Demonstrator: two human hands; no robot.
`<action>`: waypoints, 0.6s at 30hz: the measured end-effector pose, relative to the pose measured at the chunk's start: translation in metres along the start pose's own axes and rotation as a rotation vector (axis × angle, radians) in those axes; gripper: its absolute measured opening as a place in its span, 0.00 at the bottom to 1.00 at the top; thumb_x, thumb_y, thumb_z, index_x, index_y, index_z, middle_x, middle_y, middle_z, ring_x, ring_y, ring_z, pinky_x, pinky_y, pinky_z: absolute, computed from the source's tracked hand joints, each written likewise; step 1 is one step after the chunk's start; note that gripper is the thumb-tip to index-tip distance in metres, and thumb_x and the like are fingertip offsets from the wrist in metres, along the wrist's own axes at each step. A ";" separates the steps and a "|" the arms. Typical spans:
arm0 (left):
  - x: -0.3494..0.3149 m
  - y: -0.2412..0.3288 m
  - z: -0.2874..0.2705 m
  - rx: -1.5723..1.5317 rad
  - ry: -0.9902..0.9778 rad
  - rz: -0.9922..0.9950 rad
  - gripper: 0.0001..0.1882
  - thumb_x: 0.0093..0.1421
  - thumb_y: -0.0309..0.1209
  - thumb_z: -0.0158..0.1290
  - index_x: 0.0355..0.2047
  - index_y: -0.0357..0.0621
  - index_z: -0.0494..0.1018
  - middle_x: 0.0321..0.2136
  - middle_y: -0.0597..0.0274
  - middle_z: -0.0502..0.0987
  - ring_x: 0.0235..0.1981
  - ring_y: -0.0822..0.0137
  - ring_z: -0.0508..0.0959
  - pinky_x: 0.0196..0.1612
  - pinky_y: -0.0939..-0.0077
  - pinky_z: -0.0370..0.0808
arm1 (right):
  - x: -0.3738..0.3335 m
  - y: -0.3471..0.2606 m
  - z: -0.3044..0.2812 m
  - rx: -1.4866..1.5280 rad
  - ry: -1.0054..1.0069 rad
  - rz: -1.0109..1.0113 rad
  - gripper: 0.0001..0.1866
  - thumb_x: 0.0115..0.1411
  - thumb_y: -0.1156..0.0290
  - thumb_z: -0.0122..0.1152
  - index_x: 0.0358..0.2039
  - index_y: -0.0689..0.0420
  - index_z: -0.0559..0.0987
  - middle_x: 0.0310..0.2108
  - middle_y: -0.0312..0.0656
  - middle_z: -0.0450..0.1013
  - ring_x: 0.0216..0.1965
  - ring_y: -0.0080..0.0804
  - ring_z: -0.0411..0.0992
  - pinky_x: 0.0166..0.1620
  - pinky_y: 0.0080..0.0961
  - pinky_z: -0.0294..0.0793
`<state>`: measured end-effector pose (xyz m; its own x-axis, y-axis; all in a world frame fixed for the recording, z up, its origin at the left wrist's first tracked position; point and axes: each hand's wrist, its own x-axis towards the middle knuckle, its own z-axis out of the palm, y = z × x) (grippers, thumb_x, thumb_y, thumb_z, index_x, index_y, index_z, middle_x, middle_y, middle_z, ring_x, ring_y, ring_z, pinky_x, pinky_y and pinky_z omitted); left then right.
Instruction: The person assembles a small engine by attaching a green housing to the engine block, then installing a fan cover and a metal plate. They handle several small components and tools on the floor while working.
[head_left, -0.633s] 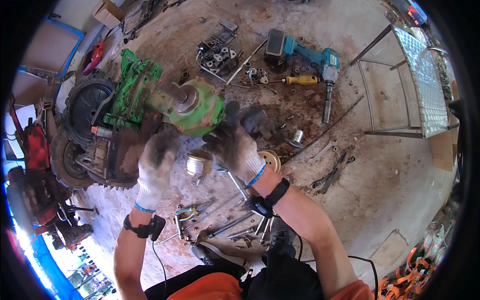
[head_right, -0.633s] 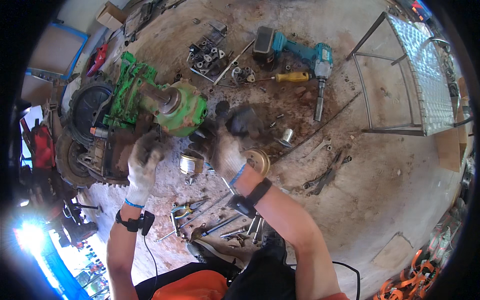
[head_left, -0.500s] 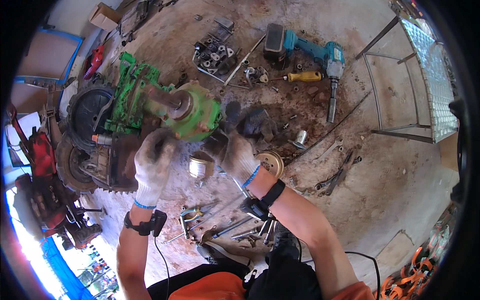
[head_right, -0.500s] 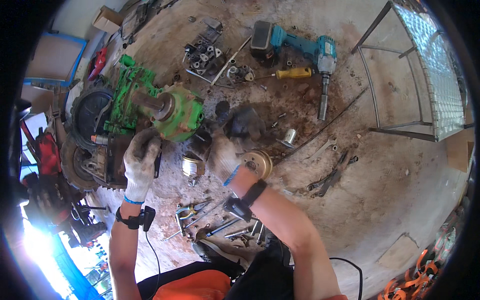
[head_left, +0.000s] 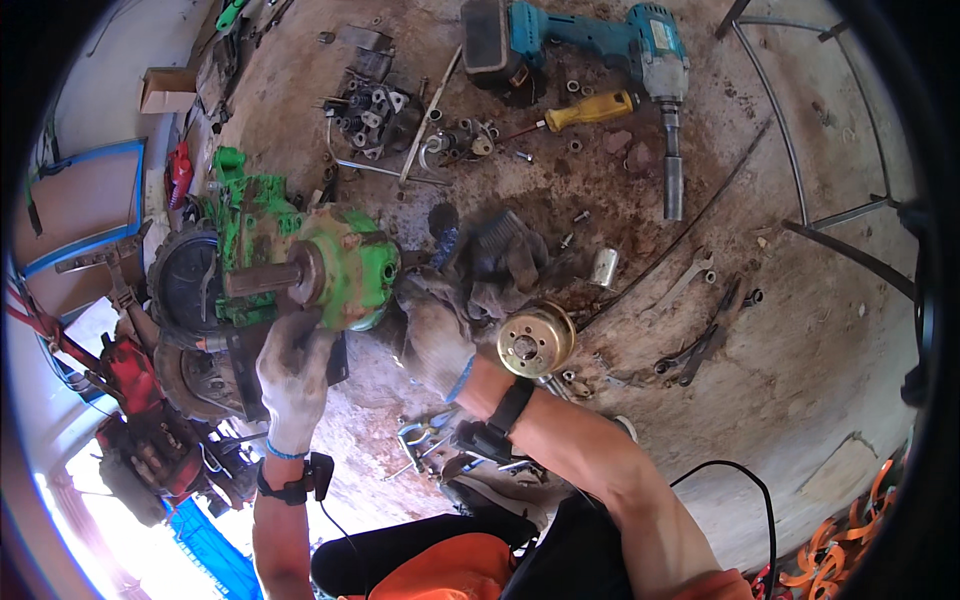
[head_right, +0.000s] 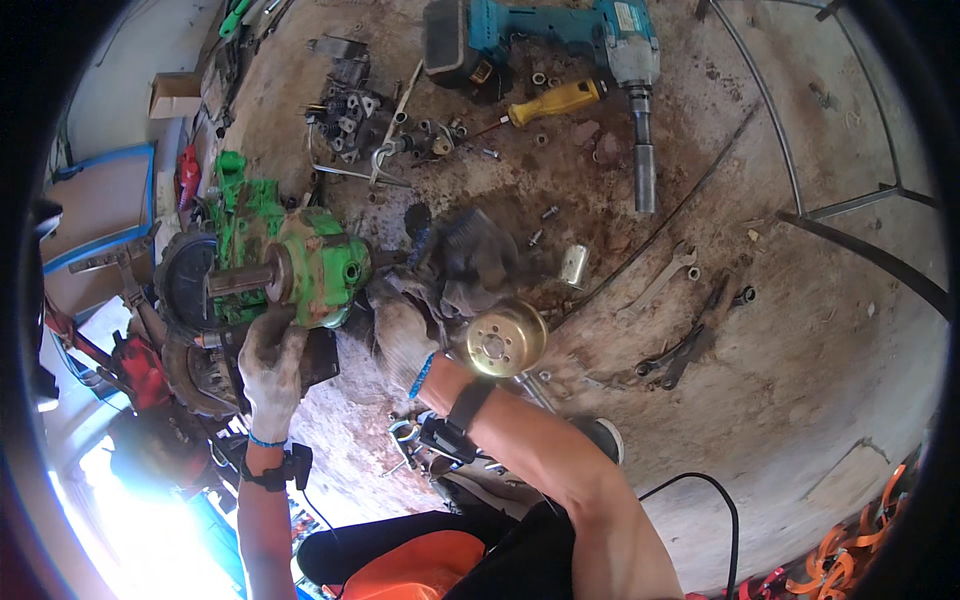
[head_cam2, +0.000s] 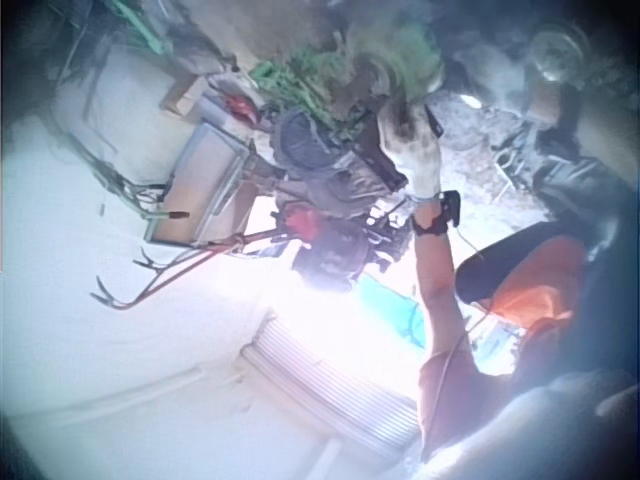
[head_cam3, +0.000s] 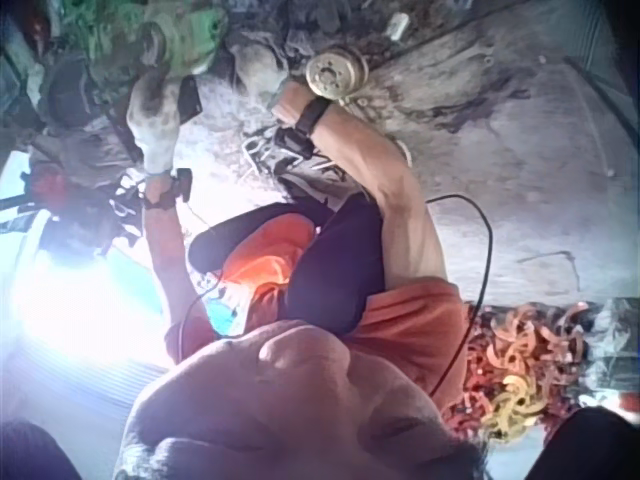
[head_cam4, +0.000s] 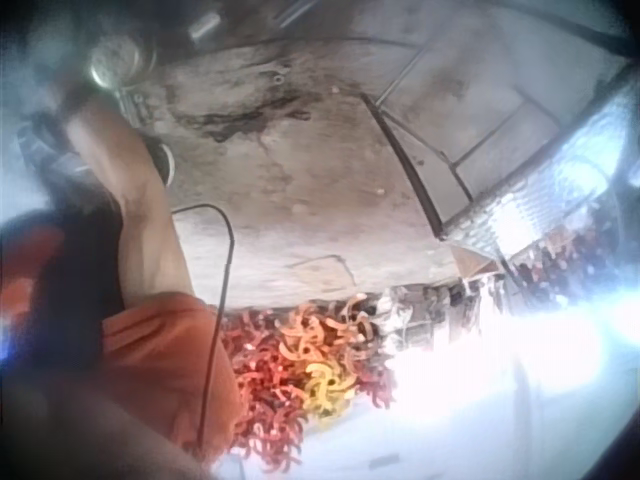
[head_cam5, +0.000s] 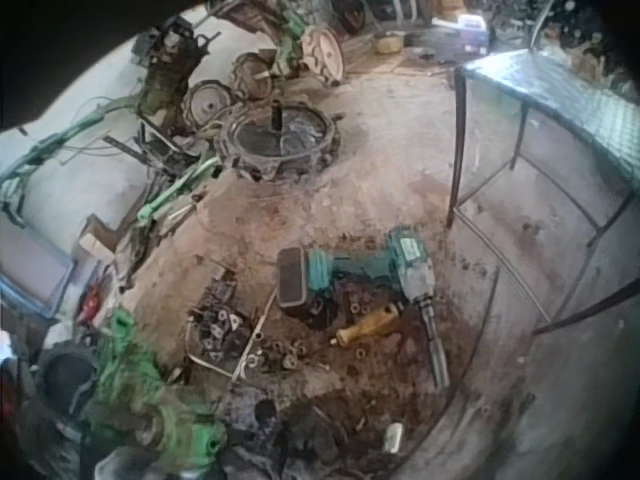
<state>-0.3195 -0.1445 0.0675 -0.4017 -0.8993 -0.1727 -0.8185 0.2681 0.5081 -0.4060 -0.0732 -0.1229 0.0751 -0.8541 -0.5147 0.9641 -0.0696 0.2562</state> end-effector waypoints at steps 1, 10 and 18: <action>0.000 0.000 -0.001 -0.013 -0.003 -0.021 0.13 0.72 0.29 0.67 0.51 0.33 0.82 0.43 0.55 0.85 0.42 0.68 0.83 0.48 0.70 0.81 | 0.001 0.002 0.001 0.018 0.002 0.011 0.19 0.85 0.71 0.44 0.69 0.61 0.73 0.65 0.51 0.77 0.62 0.45 0.82 0.69 0.48 0.86; -0.004 -0.009 0.001 -0.005 0.047 -0.046 0.15 0.74 0.34 0.68 0.50 0.33 0.83 0.40 0.59 0.85 0.41 0.72 0.82 0.48 0.72 0.80 | -0.015 -0.009 0.023 0.095 -0.074 0.043 0.24 0.87 0.66 0.43 0.76 0.60 0.68 0.71 0.52 0.74 0.67 0.43 0.78 0.72 0.47 0.83; -0.014 -0.014 -0.009 -0.165 -0.045 -0.155 0.22 0.75 0.34 0.68 0.60 0.31 0.76 0.43 0.61 0.84 0.43 0.72 0.82 0.51 0.72 0.82 | -0.030 -0.026 0.038 -0.236 -0.156 -0.032 0.27 0.88 0.60 0.41 0.79 0.60 0.66 0.74 0.52 0.71 0.71 0.45 0.75 0.77 0.49 0.75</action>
<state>-0.2987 -0.1388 0.0699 -0.2976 -0.9081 -0.2945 -0.7949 0.0649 0.6032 -0.4431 -0.0654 -0.0836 0.0212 -0.9236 -0.3829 0.9993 0.0083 0.0352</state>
